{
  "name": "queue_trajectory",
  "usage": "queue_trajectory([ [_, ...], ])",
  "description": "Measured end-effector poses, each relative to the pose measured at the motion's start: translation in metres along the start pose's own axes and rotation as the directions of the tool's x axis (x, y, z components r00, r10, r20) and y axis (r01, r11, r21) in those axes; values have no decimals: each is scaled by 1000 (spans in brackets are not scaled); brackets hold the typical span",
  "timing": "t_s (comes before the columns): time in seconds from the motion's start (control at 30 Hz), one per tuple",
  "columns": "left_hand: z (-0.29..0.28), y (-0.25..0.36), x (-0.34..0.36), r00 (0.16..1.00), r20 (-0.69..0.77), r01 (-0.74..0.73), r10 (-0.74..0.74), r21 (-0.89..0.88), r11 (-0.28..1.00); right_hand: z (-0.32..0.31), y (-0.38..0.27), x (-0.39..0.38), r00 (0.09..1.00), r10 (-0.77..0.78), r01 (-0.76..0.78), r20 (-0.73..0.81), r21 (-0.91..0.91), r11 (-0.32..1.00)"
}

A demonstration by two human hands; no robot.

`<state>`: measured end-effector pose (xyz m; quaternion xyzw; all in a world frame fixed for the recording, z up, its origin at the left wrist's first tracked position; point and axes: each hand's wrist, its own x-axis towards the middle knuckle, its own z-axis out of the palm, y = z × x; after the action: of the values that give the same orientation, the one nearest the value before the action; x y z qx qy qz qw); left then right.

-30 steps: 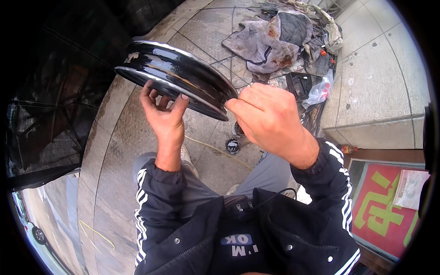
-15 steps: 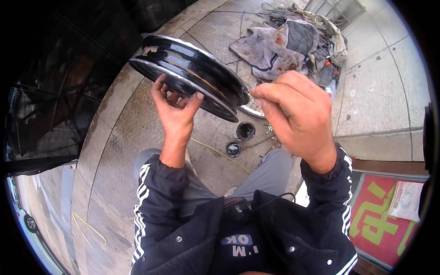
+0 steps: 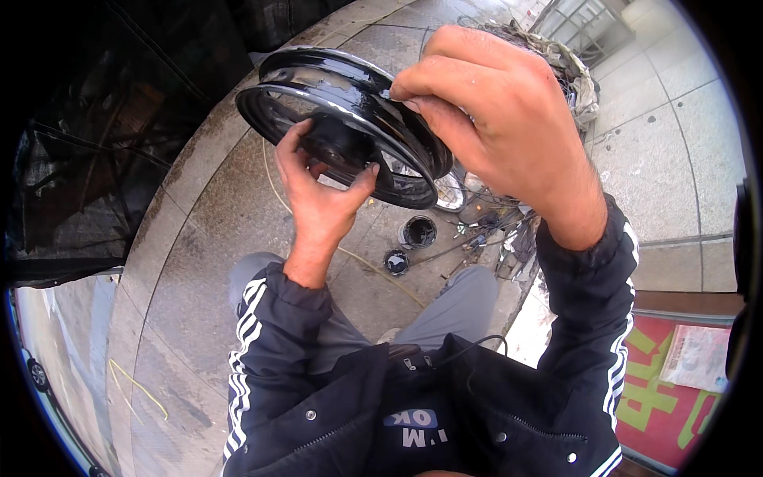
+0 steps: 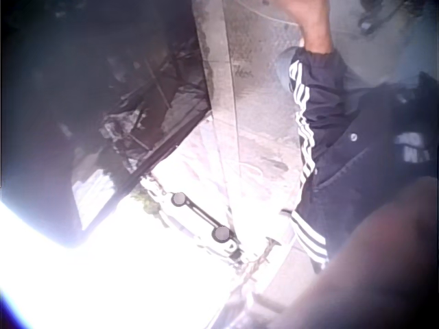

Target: The person holds a black circular car part, likely a wheel hub or trim, and uses a small brush to apply black paint to its edges and surfaces. They repeatedly dip the brush into a small container of paint and carefully coat the object while rotating it in their hands.

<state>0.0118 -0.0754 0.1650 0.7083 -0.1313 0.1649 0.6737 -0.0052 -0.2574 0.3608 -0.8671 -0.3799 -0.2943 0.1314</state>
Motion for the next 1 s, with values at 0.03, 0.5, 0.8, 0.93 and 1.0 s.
queue_trajectory([
  [0.03, 0, 1, 0, 1000, 4, -6, 6, 16, 1000, 0, 1, 2, 1000, -10, 10, 15, -1, 1000],
  [0.5, 1, 6, 2, 993, -18, 114, -119, -168, 979, 0, -3, -43, 997, 33, -25, 73, -100, 995],
  [0.8, 2, -6, -1, 980, -24, 182, -200, -321, 930, 25, -11, -95, 987, 152, -155, -56, -40, 987],
  [0.93, 4, -7, -3, 967, -8, 226, -255, -435, 872, 36, -13, -111, 975, 175, -176, -135, 4, 984],
  [1.0, 3, -10, -4, 963, 15, 245, -269, -462, 852, 40, -17, -118, 967, 195, -197, -165, 3, 980],
])
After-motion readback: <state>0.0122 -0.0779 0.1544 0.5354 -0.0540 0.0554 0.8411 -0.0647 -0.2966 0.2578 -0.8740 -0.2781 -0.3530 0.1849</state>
